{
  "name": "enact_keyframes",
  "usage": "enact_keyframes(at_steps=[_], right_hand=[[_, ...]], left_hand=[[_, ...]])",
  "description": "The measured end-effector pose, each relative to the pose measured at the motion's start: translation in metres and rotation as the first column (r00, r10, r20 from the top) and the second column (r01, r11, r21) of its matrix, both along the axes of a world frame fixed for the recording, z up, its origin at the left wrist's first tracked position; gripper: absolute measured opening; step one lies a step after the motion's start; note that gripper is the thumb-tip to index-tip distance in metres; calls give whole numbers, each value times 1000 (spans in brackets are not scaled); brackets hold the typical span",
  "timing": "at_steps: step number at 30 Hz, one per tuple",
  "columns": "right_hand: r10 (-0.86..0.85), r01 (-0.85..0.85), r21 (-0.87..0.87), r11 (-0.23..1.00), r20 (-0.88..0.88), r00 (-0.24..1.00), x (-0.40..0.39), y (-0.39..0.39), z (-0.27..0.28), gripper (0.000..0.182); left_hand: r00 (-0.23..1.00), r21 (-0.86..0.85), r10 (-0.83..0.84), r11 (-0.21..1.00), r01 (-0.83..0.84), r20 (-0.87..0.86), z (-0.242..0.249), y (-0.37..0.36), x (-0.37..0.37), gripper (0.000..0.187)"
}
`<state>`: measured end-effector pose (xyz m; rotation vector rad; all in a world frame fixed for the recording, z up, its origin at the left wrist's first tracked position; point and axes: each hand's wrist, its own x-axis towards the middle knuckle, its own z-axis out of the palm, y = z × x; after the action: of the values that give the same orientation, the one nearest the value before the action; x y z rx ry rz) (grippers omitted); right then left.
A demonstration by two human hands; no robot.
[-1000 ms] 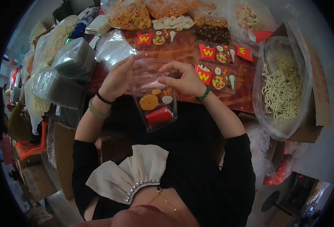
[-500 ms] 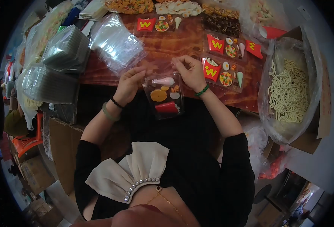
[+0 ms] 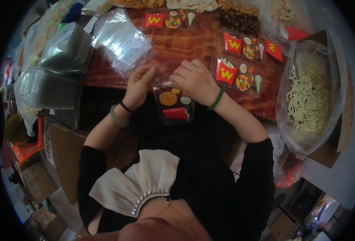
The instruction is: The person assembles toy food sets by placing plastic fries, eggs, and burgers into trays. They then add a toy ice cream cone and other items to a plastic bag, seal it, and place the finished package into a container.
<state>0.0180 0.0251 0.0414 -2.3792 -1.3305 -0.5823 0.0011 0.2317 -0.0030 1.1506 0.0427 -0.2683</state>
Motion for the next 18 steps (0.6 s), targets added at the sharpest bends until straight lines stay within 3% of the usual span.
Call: enact_keyframes(at_steps=[2, 4, 6, 10, 12, 16, 18], right_hand=[[-9, 7, -35, 999, -40, 999, 1, 1, -2, 16], [-22, 16, -73, 997, -77, 997, 1, 0, -3, 19], [-72, 58, -150, 987, -92, 993, -4, 0, -7, 23], [-92, 52, -226, 973, -169, 981, -13, -1, -11, 15], [-154, 146, -81, 986, -94, 984, -10, 1, -6, 23], [-78, 77, -17, 997, -95, 992, 2, -1, -12, 22], [-124, 167, 224, 960, -197, 973, 11, -2, -11, 26]], left_hand=[[1000, -46, -2, 999, 0, -25, -3, -3, 1, 15], [994, -57, -32, 998, 38, 102, -13, -6, 2, 15], [997, -35, -37, 999, 39, 66, -17, -6, 5, 14], [996, -9, -42, 999, 43, 85, -13, -10, 2, 14], [999, -22, -27, 999, 28, 44, -10, -8, 5, 14], [1000, -99, -12, 995, 10, -15, -9, -7, 5, 14], [999, -143, -19, 990, 15, -26, -6, -9, 6, 14]])
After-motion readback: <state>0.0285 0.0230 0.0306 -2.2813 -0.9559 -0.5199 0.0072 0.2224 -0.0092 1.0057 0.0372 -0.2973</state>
